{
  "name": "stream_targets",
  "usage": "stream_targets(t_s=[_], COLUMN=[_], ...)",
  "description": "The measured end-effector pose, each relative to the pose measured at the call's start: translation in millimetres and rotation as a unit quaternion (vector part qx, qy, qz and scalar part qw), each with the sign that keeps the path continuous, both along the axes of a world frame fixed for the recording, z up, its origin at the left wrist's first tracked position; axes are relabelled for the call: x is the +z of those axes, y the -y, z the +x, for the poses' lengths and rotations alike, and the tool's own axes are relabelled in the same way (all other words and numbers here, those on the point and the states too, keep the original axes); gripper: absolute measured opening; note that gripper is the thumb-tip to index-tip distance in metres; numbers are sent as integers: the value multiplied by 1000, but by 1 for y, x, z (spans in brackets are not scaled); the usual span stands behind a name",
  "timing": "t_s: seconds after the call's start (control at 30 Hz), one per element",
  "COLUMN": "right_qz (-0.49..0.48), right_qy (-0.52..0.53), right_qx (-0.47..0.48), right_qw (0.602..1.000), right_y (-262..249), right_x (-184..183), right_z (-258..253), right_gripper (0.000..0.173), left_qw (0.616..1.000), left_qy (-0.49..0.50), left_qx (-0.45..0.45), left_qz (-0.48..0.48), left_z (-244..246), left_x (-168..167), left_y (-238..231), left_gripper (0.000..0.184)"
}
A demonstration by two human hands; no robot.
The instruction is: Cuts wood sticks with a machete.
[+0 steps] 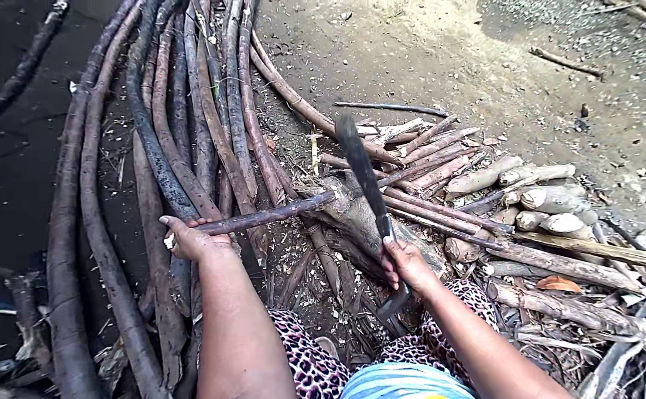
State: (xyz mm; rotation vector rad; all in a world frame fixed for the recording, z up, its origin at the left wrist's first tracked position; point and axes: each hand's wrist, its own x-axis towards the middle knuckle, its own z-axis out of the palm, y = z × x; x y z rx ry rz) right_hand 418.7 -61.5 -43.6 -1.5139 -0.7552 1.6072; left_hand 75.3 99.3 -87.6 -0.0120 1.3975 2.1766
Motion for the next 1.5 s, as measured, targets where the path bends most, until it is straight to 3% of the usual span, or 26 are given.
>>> stream_targets(t_s=[0.07, 0.17, 0.27, 0.33, 0.4, 0.43, 0.5, 0.63, 0.7, 0.8, 0.87, 0.97, 1.03, 1.1, 1.13, 1.17, 1.2, 1.23, 1.3, 1.33, 1.37, 1.43, 1.5], right_qz=[126, 316, 384, 309, 99, -17, -121, -155, -159, -121, -80, -60, -72, -92, -103, -111, -118, -127, -143, -150, -156, -159, -159], right_qy=[20, 25, 87, 222, 329, 332, 293, -1, -54, -47, -7, 83, 78, 53, 48, 45, 41, 35, 28, 28, 30, 32, 36], right_qx=[-21, -76, -132, -110, 44, 131, 197, 103, 77, 63, 29, -38, -106, -173, -201, -223, -243, -258, -272, -275, -275, -277, -279], right_qw=[992, 946, 910, 918, 938, 934, 928, 982, 983, 990, 996, 994, 989, 979, 973, 967, 962, 957, 951, 949, 948, 947, 946], right_y=[-4, -20, -36, -28, -7, -4, -9, -11, -10, 16, 40, 75, 96, 116, 126, 135, 142, 150, 166, 171, 175, 179, 175], right_x=[19, 38, 22, -27, -69, -82, -88, -56, -21, 14, 25, 32, 31, 26, 22, 17, 12, 9, 6, 5, 4, 3, 3], right_z=[2, -7, -25, -33, -35, -34, -29, -6, 7, 41, 74, 116, 133, 145, 150, 154, 158, 162, 167, 169, 171, 172, 169], right_gripper=[34, 27, 20, 29, 38, 42, 43, 32, 26, 20, 18, 13, 10, 11, 12, 13, 14, 15, 16, 15, 15, 16, 16], left_qw=[1000, 1000, 1000, 1000, 1000, 1000, 1000, 997, 994, 993, 992, 979, 962, 944, 931, 898, 837, 740, 486, 381, 312, 256, 275], left_qy=[-2, 4, 12, 12, 10, 7, -1, -3, -4, 3, 34, 98, 133, 102, 43, -51, -179, -331, -581, -640, -671, -688, -661], left_qx=[-5, -5, 0, 1, -4, -6, -14, -53, -73, -70, -92, -149, -204, -297, -361, -435, -505, -562, -602, -603, -599, -603, -631], left_qz=[-2, -4, -2, -2, -5, -5, -1, 50, 85, 94, 81, 100, 127, 96, 33, -43, -110, -164, -252, -286, -305, -313, -298], left_z=[-2, -1, -1, -2, -2, -2, -1, 2, 0, -5, 17, 79, 127, 185, 215, 241, 262, 274, 284, 285, 285, 282, 268], left_x=[-4, -4, -6, -8, -7, -6, -3, 16, 36, 51, 62, 79, 90, 96, 89, 72, 45, 15, -29, -41, -46, -42, -23], left_y=[1, 0, -1, -1, -1, -2, -3, 8, 18, 28, 25, 0, -28, -53, -60, -61, -63, -62, -49, -41, -36, -29, -23], left_gripper=[24, 25, 25, 24, 24, 25, 26, 39, 46, 47, 45, 49, 60, 70, 65, 67, 77, 84, 79, 71, 66, 53, 46])
